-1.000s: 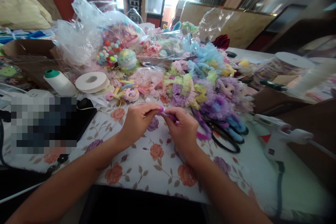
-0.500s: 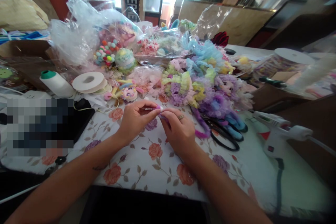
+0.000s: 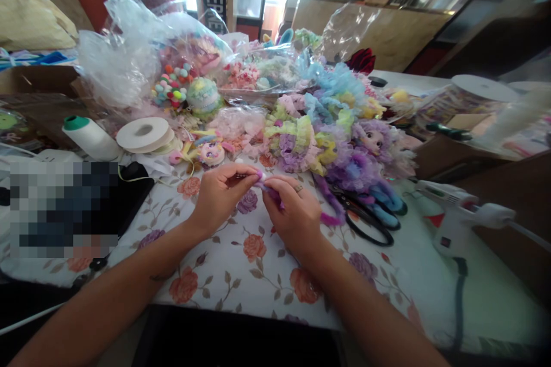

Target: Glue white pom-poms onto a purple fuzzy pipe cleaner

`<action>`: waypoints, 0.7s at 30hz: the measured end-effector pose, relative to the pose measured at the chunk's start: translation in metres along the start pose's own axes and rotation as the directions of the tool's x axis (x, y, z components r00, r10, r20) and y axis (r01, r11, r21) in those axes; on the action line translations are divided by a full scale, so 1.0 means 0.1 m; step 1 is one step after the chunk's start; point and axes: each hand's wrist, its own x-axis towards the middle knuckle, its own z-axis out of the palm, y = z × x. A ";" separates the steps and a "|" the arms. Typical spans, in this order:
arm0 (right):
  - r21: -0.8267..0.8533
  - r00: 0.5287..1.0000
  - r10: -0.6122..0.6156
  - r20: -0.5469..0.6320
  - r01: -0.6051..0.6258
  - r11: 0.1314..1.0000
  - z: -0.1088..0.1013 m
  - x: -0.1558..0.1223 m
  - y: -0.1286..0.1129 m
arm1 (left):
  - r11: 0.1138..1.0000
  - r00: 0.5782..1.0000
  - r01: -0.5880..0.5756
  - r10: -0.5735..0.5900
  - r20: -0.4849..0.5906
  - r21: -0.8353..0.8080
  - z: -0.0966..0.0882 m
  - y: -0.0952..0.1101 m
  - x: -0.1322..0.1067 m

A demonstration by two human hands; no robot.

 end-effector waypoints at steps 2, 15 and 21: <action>0.007 1.000 0.012 -0.004 -0.012 1.000 0.01 0.00 0.00 | 1.000 1.000 -0.016 0.016 0.001 0.008 0.00 0.00 0.00; 0.172 0.943 0.334 0.005 -0.330 0.928 -0.04 0.06 -0.04 | 0.986 0.986 -0.159 0.156 0.051 0.052 -0.02 -0.01 -0.01; 0.119 0.979 0.200 0.033 -0.203 0.972 -0.06 0.07 0.01 | 0.969 0.971 -0.222 0.210 0.110 0.107 -0.05 -0.04 0.02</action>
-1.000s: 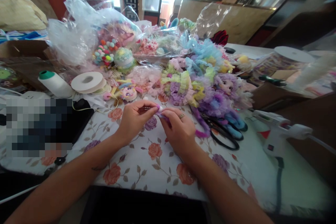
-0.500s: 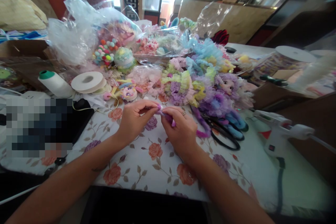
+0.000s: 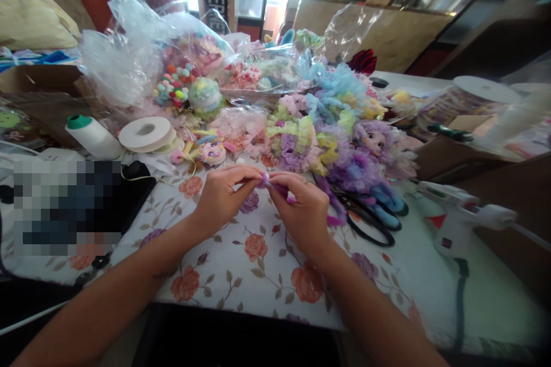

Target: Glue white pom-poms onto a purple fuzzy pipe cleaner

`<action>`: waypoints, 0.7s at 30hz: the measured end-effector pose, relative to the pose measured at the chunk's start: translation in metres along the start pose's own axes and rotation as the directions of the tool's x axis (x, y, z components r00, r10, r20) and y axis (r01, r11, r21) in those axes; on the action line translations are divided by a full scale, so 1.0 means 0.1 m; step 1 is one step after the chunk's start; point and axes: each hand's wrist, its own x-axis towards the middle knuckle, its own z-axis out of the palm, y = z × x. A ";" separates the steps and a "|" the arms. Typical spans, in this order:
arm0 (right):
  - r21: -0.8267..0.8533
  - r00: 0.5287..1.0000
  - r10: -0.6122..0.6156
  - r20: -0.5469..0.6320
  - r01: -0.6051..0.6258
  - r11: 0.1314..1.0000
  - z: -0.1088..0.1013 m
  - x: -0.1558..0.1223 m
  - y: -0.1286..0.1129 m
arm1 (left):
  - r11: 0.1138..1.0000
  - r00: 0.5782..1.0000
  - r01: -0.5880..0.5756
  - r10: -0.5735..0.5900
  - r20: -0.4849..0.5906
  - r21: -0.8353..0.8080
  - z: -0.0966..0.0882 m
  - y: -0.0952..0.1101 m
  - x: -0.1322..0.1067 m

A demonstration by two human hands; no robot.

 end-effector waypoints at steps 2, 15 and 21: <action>-0.022 0.999 -0.043 0.017 0.044 0.999 0.00 0.00 0.02 | 1.000 1.000 -0.021 0.021 0.010 0.016 0.00 -0.01 0.00; -0.208 0.954 -0.301 0.014 0.297 0.932 0.01 -0.02 0.07 | 0.909 0.947 0.322 -0.308 0.094 -0.266 0.02 0.05 0.03; -0.244 0.922 -0.383 0.055 0.385 0.890 0.01 -0.03 0.06 | 0.846 0.888 0.460 -0.440 0.132 -0.271 0.02 0.03 0.04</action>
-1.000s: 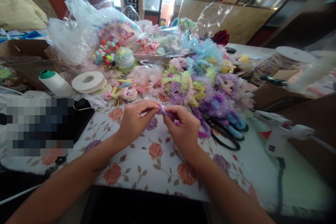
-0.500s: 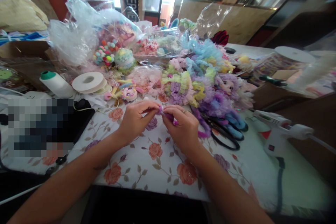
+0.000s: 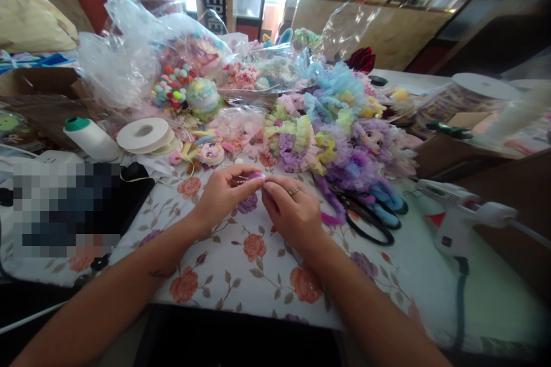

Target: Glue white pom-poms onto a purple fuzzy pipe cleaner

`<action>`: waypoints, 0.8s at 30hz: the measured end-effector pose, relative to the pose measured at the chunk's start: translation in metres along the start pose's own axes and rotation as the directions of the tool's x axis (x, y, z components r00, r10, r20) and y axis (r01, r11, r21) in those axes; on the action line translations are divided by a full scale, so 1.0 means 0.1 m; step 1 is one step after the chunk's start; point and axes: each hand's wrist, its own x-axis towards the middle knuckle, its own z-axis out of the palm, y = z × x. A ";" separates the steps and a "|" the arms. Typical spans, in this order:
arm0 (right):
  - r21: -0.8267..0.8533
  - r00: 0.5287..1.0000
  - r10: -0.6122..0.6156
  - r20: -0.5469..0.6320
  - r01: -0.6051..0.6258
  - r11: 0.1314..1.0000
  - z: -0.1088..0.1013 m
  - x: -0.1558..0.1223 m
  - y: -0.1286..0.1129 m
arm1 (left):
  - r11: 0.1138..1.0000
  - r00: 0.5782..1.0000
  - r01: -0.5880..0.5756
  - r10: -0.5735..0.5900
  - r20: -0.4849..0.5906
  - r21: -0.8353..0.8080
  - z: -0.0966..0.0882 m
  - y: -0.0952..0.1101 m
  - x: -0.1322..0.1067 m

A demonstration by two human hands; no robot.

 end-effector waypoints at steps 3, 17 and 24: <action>-0.007 1.000 -0.005 0.006 0.005 1.000 0.00 0.00 -0.01 | 0.999 1.000 0.025 -0.025 0.003 -0.033 0.00 -0.01 0.00; 0.025 0.997 0.078 0.006 -0.078 0.997 0.02 0.00 -0.01 | 0.996 0.994 -0.084 0.085 -0.072 0.019 0.02 -0.01 -0.02; 0.040 0.993 0.111 0.025 -0.112 0.993 0.04 -0.03 0.00 | 0.979 0.982 -0.169 0.177 -0.061 0.114 0.01 -0.02 -0.02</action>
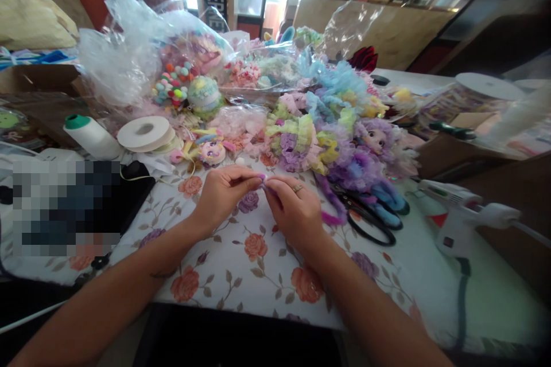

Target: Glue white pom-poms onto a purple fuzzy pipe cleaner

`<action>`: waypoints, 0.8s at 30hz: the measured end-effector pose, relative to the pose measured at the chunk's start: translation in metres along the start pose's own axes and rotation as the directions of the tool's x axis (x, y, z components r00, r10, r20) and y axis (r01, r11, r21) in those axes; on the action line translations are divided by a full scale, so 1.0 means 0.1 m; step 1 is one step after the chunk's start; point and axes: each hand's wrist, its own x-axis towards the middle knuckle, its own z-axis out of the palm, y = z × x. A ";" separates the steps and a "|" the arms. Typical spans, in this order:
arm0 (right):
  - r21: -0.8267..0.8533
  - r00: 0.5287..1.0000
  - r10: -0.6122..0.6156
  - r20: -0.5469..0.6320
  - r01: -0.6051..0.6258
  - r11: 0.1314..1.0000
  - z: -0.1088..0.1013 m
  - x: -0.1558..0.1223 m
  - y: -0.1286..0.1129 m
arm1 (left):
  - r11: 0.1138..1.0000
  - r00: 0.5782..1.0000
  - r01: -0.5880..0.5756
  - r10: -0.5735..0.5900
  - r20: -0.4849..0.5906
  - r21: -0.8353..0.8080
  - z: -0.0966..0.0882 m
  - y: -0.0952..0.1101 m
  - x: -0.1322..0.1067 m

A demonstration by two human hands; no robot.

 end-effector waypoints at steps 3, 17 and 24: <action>0.016 1.000 0.018 0.003 -0.018 1.000 0.00 -0.01 0.01 | 1.000 1.000 0.000 0.000 0.001 -0.011 0.01 0.00 0.00; 0.147 0.996 0.077 -0.037 -0.071 0.987 0.00 0.01 -0.02 | 0.986 0.991 0.134 -0.134 0.010 -0.103 -0.04 -0.03 0.04; 0.322 0.913 0.408 0.012 -0.390 0.863 -0.07 0.07 -0.07 | 0.984 0.991 0.122 -0.127 -0.030 -0.129 -0.06 -0.01 0.06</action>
